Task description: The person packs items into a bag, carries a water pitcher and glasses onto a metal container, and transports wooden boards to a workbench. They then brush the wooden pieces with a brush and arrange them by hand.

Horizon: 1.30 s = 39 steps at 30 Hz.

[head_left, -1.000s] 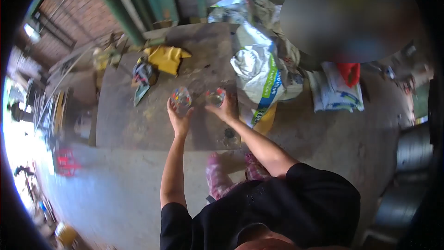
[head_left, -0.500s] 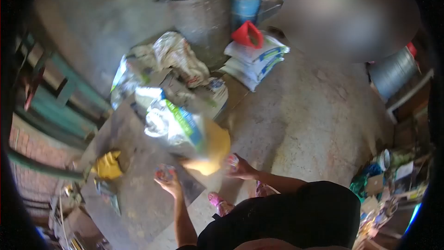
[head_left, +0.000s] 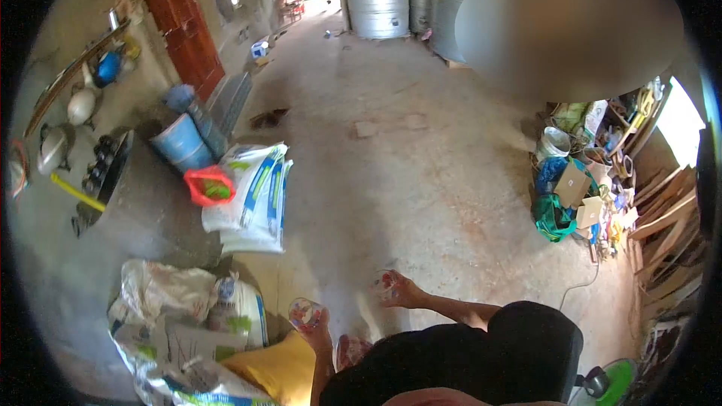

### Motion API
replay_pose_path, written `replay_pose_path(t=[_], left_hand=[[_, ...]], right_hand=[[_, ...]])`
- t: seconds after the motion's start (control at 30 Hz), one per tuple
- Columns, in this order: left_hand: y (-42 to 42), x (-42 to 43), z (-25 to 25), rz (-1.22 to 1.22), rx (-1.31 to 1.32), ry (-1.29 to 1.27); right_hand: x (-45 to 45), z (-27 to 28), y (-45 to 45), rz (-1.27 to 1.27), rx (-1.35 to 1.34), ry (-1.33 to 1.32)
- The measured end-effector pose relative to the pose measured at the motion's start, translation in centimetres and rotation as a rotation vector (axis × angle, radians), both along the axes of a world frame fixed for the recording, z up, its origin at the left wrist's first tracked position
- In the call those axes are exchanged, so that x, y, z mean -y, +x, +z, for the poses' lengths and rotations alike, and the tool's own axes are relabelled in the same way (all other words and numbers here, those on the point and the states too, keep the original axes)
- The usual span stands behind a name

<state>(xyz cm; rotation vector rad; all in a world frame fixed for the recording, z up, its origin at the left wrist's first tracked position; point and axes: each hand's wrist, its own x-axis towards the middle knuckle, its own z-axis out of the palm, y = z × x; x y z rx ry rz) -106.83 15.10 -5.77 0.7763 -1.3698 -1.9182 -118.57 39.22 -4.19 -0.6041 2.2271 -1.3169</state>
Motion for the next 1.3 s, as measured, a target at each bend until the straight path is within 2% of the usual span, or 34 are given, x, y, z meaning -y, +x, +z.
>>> replay_pose_path(t=[0.07,0.1,0.17,0.23,0.27,0.3,0.4,0.47,0.53,0.57,0.67,0.7,0.73,0.83,0.9,1.0,1.03,1.07,1.1,1.17,1.23,1.3], left_hand=[[-5.6,0.2,-0.6,-0.205,-0.112,-0.066],[-8.3,0.6,-1.4,-0.215,-0.115,-0.069],[-14.0,1.3,-2.8,-0.26,-0.076,-0.093],[-20.2,1.0,-0.2,-0.25,0.008,-0.119],[-23.2,0.9,0.9,-0.232,0.098,-0.145],[-26.6,2.3,-1.5,-0.303,0.057,-0.077],[-36.8,1.7,-0.4,-0.267,0.071,-0.137],[-44.5,1.4,0.3,-0.383,0.116,-0.04],[-52.3,0.4,1.9,-0.599,0.003,-0.018],[-56.4,-0.1,2.0,-0.624,0.002,-0.027],[-69.2,-3.4,0.8,-0.758,-0.082,-0.252],[-72.6,-5.3,3.2,-0.791,-0.108,-0.232],[-77.1,-6.8,3.2,-0.802,-0.113,-0.229],[-87.1,-11.1,0.5,-0.902,-0.096,-0.35],[-94.4,-14.3,-1.1,-0.963,-0.173,-0.173],[-102.1,-18.9,4.3,-1.002,-0.13,-0.138],[-104.9,-20.0,4.7,-1.019,-0.136,-0.222],[-107.8,-20.8,4.7,-1.018,-0.132,-0.215],[-110.9,-21.3,4.4,-1.026,-0.125,-0.256],[-117.1,-22.4,3.5,-1.036,-0.119,-0.297],[-123.5,-23.5,2.1,-1.058,0.016,-0.024],[-130.4,-24.9,0.8,-1.042,0.002,-0.087]], right_hand=[[-1.4,-2.2,-5.3,-0.094,-0.074,-0.119],[-1.3,-2.9,-8.1,-0.145,-0.06,-0.216],[-1.8,-3.9,-13.5,-0.213,-0.037,-0.167],[-1.4,-3.8,-19.1,-0.283,-0.014,-0.116],[-1.0,-4.1,-21.5,-0.305,0.011,-0.206],[-0.8,-4.2,-24.3,-0.328,0.031,-0.292],[-1.0,-2.4,-32.2,-0.37,-0.01,-0.207],[-2.5,-0.3,-38.0,-0.372,-0.031,-0.136],[-3.6,2.2,-43.1,-0.409,-0.146,-0.122],[-4.3,4.2,-45.2,-0.481,-0.014,-0.258],[-8.0,2.4,-53.5,-0.589,-0.028,-0.229],[-9.8,-0.2,-56.8,-0.605,-0.071,-0.214],[-11.2,-1.1,-60.4,-0.616,-0.076,-0.21],[-15.7,-3.3,-69.0,-0.633,-0.16,-0.23],[-18.9,-0.6,-75.4,-0.656,-0.129,-0.214],[-22.4,1.1,-84.6,-0.692,-0.077,-0.284],[-23.8,2.1,-87.9,-0.701,-0.063,-0.231],[-25.2,2.9,-91.2,-0.708,-0.047,-0.175],[-26.2,3.1,-94.6,-0.699,-0.057,-0.275],[-28.4,3.8,-101.9,-0.709,-0.063,-0.252],[-30.8,2.7,-109.8,-0.698,-0.12,-0.234],[-33.4,2.7,-117.1,-0.705,-0.123,-0.34]])
